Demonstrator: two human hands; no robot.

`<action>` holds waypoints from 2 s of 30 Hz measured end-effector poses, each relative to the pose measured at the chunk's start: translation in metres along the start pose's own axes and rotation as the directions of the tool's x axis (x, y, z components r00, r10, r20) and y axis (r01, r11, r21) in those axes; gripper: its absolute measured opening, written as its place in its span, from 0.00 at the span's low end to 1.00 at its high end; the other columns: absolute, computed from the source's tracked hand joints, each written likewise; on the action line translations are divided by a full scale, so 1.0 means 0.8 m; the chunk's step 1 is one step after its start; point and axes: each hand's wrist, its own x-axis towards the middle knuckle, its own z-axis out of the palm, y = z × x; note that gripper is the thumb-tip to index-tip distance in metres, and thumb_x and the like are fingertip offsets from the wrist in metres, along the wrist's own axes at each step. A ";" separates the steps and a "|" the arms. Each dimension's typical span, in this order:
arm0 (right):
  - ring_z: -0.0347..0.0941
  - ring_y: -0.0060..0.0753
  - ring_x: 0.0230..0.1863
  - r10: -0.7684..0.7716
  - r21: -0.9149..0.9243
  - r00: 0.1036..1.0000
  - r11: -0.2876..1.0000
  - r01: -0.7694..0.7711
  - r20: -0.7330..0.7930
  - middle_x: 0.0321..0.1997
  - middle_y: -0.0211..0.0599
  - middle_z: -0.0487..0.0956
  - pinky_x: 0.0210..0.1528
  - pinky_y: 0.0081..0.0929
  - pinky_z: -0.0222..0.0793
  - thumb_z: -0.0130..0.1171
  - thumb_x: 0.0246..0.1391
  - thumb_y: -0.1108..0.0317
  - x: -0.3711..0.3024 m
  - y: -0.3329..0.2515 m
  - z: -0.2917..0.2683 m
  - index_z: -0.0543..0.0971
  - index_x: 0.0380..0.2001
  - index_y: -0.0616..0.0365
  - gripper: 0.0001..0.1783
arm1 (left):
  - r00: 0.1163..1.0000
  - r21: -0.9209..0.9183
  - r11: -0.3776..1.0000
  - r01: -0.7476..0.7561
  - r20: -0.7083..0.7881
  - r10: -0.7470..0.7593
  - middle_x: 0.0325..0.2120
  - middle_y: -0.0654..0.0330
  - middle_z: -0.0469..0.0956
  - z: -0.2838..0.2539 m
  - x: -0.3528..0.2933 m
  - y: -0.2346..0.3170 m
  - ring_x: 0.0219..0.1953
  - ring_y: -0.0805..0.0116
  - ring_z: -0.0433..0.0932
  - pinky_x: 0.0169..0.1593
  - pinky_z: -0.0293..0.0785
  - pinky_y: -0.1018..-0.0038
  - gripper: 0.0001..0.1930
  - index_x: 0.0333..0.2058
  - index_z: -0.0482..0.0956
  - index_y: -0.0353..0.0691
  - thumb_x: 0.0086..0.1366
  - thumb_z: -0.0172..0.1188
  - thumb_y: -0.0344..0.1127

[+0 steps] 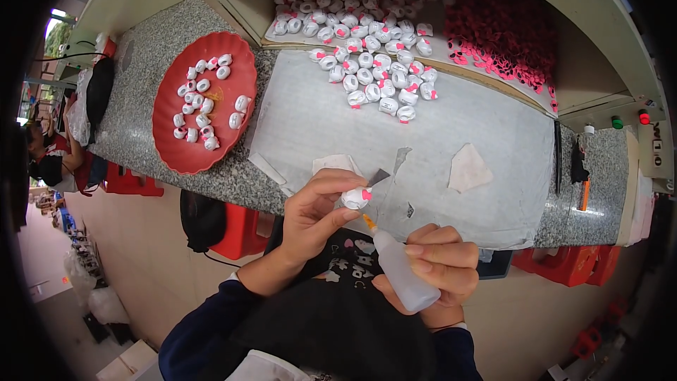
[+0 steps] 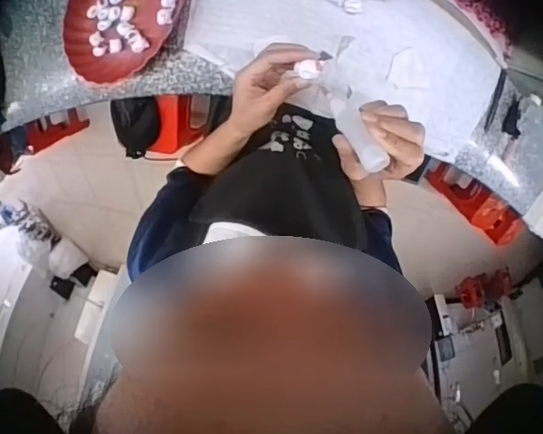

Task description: Gluing small pink accessories onto white toy cat heads in a factory assembly line.

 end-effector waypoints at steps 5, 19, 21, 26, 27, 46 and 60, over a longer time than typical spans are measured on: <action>0.59 0.23 0.21 -0.030 -0.020 0.998 0.999 0.031 0.051 0.27 0.33 0.62 0.21 0.17 0.59 0.61 0.36 0.65 0.007 0.001 -0.005 0.61 0.27 0.56 0.19 | 0.998 -0.078 0.996 0.048 0.039 -0.045 0.40 0.54 0.65 0.000 0.001 0.002 0.43 0.69 0.66 0.46 0.61 0.76 0.16 0.41 0.66 0.32 0.50 0.50 0.18; 0.67 0.26 0.30 0.546 -0.095 0.810 0.837 -0.539 0.216 0.28 0.32 0.66 0.29 0.19 0.64 0.49 0.41 0.77 0.127 0.156 -0.076 0.64 0.33 0.60 0.12 | 0.955 -0.402 0.915 0.043 -0.252 -0.155 0.38 0.57 0.67 -0.031 0.005 0.008 0.41 0.69 0.67 0.46 0.66 0.69 0.17 0.40 0.63 0.34 0.49 0.53 0.21; 0.69 0.28 0.30 0.567 -0.533 0.805 0.742 -0.406 0.176 0.26 0.34 0.70 0.31 0.20 0.64 0.51 0.39 0.76 0.158 0.195 -0.078 0.68 0.33 0.60 0.12 | 0.957 -0.402 0.914 0.049 -0.242 -0.158 0.37 0.57 0.67 -0.028 0.004 0.009 0.41 0.69 0.67 0.46 0.66 0.69 0.17 0.40 0.63 0.34 0.49 0.53 0.21; 0.70 0.38 0.28 0.407 -0.741 0.823 0.671 0.025 0.397 0.26 0.42 0.73 0.33 0.26 0.63 0.55 0.36 0.72 0.194 0.240 -0.081 0.72 0.28 0.61 0.11 | 0.958 -0.356 0.932 0.067 -0.239 -0.160 0.37 0.57 0.68 -0.028 0.006 0.013 0.39 0.70 0.69 0.43 0.67 0.72 0.17 0.40 0.64 0.35 0.49 0.53 0.22; 0.69 0.43 0.29 0.527 -0.774 0.758 0.631 -0.047 0.384 0.28 0.45 0.73 0.32 0.30 0.63 0.57 0.35 0.70 0.197 0.239 -0.079 0.73 0.27 0.61 0.12 | 0.956 -0.354 0.933 0.063 -0.248 -0.158 0.37 0.57 0.68 -0.030 0.005 0.013 0.39 0.70 0.69 0.43 0.67 0.72 0.17 0.40 0.64 0.35 0.49 0.53 0.22; 0.65 0.25 0.23 0.671 0.206 0.666 0.637 -0.743 0.325 0.22 0.39 0.70 0.26 0.19 0.61 0.52 0.33 0.83 0.042 0.054 0.015 0.68 0.19 0.65 0.06 | 0.983 -0.067 0.997 -0.033 -0.184 0.020 0.39 0.51 0.66 -0.029 0.000 0.004 0.43 0.66 0.67 0.45 0.66 0.71 0.16 0.39 0.64 0.31 0.49 0.52 0.19; 0.66 0.17 0.26 0.660 0.123 0.642 0.654 -0.746 0.390 0.23 0.31 0.73 0.30 0.14 0.61 0.57 0.37 0.80 0.017 0.044 0.026 0.72 0.21 0.63 0.05 | 0.990 0.361 0.924 -0.129 -0.012 0.143 0.39 0.50 0.67 -0.032 -0.005 0.010 0.42 0.64 0.68 0.43 0.66 0.74 0.16 0.37 0.69 0.31 0.46 0.55 0.19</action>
